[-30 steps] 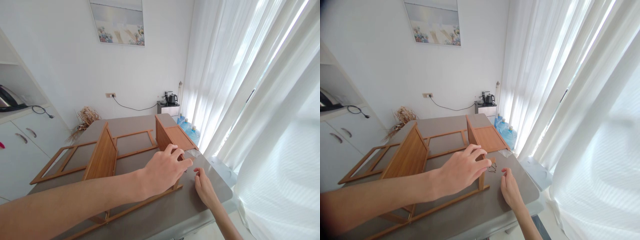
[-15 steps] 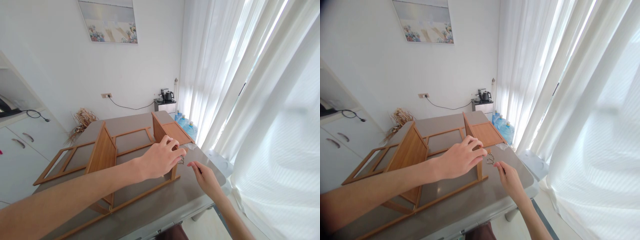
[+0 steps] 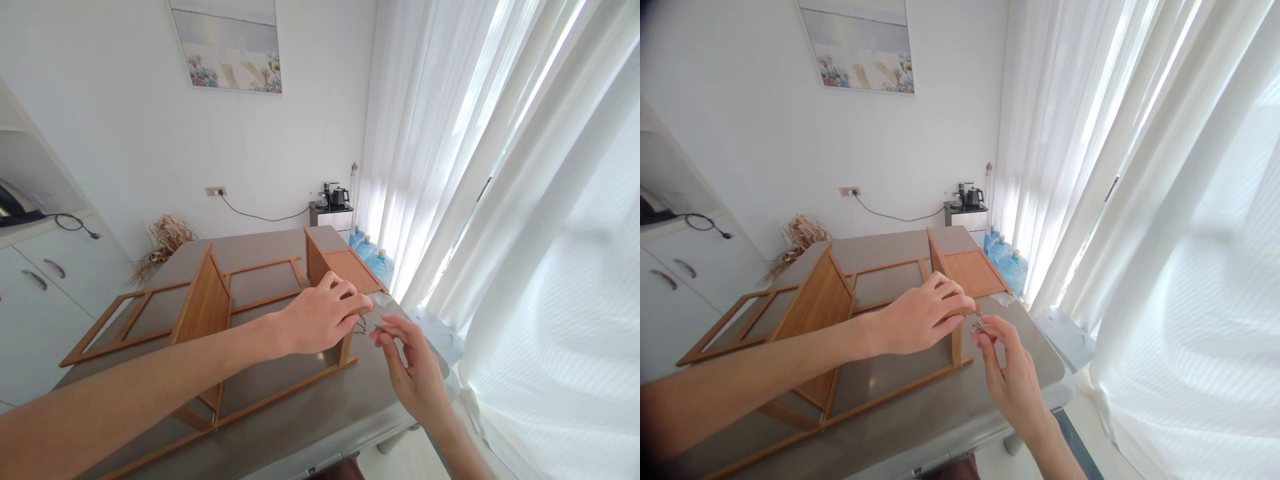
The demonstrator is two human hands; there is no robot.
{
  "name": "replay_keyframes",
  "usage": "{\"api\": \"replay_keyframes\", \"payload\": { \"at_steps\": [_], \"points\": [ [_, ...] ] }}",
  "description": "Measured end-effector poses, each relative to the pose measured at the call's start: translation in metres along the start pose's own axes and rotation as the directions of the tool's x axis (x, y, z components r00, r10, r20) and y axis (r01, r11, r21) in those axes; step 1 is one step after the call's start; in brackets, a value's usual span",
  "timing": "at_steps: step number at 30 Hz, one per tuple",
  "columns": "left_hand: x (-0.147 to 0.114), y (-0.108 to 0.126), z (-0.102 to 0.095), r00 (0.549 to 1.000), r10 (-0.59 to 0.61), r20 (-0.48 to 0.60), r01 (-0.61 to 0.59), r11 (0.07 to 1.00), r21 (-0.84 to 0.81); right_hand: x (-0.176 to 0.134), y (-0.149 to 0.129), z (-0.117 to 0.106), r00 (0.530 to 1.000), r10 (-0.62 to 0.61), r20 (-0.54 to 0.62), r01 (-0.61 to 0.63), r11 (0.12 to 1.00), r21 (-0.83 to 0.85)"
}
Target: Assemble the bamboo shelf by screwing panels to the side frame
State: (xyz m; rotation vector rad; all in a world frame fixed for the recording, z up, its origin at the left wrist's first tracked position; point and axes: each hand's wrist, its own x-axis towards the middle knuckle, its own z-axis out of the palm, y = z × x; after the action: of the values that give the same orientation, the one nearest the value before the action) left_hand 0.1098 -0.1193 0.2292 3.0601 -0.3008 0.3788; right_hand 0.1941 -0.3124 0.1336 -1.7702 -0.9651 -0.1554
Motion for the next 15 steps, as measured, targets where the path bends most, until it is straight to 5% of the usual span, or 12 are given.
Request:
{"api": "replay_keyframes", "payload": {
  "at_steps": [6, 15],
  "points": [
    [0.000, -0.001, 0.001, 1.000, -0.030, -0.004, 0.030, 0.998, -0.057, -0.002, -0.001, 0.004, 0.995, 0.100, -0.014, -0.100, 0.995, 0.016],
    [0.000, -0.003, 0.003, 0.998, -0.048, -0.031, 0.046, 0.996, -0.080, 0.004, 0.000, 0.012, 0.941, -0.280, -0.189, 0.243, 0.950, -0.196]
  ]
}}
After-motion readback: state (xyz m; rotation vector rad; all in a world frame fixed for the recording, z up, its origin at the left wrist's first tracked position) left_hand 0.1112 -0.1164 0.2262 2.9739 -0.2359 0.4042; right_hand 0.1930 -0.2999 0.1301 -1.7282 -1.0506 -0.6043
